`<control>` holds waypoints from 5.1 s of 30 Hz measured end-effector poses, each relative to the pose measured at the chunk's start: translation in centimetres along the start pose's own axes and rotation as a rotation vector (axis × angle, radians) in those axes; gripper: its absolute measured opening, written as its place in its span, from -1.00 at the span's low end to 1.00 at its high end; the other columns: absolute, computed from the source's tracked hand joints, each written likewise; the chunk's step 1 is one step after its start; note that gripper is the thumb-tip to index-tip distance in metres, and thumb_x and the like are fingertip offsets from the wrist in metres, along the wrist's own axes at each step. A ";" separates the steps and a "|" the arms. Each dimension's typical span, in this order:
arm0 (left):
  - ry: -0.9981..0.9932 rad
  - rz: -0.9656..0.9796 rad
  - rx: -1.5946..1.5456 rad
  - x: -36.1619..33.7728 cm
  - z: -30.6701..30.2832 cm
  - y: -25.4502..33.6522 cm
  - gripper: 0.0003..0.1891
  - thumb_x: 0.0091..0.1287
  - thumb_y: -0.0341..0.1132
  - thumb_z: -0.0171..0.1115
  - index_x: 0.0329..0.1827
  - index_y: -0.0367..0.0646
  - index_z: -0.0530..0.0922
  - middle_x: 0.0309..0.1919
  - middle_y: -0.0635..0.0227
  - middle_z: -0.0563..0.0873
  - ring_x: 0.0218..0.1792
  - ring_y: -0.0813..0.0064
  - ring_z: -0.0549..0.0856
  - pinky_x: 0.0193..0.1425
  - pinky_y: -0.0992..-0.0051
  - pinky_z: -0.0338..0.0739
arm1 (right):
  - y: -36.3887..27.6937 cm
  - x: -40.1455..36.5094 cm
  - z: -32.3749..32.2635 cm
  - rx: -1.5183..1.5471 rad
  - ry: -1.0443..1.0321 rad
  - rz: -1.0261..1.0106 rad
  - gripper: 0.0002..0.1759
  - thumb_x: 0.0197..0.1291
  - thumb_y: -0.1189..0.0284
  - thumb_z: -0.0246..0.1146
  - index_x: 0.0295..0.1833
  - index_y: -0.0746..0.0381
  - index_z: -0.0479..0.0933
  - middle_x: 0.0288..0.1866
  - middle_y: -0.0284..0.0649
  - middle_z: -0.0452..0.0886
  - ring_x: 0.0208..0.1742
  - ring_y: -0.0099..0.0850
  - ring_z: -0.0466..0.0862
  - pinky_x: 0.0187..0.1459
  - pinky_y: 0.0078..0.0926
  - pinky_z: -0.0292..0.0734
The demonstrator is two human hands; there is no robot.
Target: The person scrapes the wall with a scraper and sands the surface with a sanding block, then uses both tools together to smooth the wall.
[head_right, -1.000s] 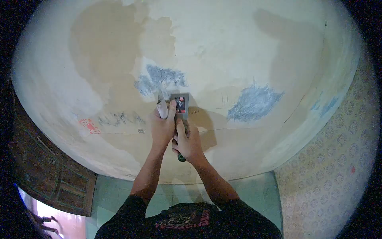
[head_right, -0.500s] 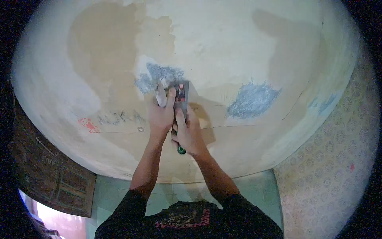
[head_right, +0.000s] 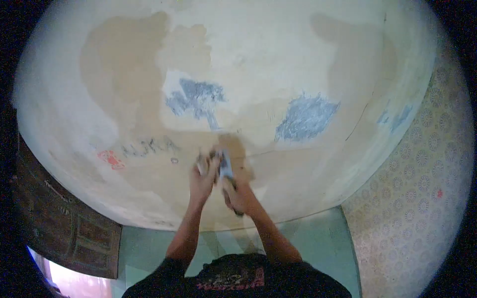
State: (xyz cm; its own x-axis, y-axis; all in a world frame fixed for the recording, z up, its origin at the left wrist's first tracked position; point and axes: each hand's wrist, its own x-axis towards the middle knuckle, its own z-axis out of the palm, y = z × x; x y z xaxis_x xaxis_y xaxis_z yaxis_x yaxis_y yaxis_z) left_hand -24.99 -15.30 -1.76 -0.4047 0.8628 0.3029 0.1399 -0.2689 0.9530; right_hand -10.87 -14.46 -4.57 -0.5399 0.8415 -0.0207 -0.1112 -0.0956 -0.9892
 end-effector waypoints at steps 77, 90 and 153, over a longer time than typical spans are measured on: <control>-0.126 -0.080 -0.102 -3.2 -0.9 -1.1 -0.82 0.43 -0.26 0.30 -0.22 -0.19 0.59 -0.56 0.57 0.53 -0.59 0.76 0.47 -0.55 0.61 0.35 | 5.1 -4.4 0.9 -0.338 0.189 -0.380 -0.27 0.44 0.43 0.15 0.58 0.18 -0.06 -0.13 -0.01 0.63 -0.31 -0.34 0.66 -0.22 -0.34 0.61; -0.091 0.037 -0.137 0.3 1.9 0.2 -0.73 0.49 -0.21 0.23 -0.10 -0.31 0.60 -0.27 0.39 0.66 -0.26 0.67 0.59 -0.21 0.53 0.52 | 1.0 1.0 2.3 -0.446 0.396 -0.621 -0.29 0.43 0.45 0.07 0.63 0.20 0.02 0.23 0.13 0.57 -0.06 -0.19 0.69 0.00 -0.34 0.58; -0.021 0.050 -0.043 2.0 2.4 0.0 -0.60 0.54 -0.14 0.14 -0.32 -0.33 0.62 -0.60 0.36 0.59 -0.53 0.65 0.47 -0.45 0.44 0.38 | 1.3 1.3 3.4 -0.419 0.460 -0.486 -0.35 0.49 0.49 0.00 0.64 0.16 0.04 -0.41 -0.32 0.55 -0.54 -0.64 0.44 -0.48 -0.58 0.42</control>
State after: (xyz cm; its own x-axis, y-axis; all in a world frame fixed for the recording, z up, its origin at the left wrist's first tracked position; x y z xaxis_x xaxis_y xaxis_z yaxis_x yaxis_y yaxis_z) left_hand -23.63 -12.57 -1.23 -0.3794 0.8563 0.3505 0.1204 -0.3299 0.9363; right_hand -14.57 -15.25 -5.34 -0.1023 0.8818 0.4603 0.1270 0.4705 -0.8732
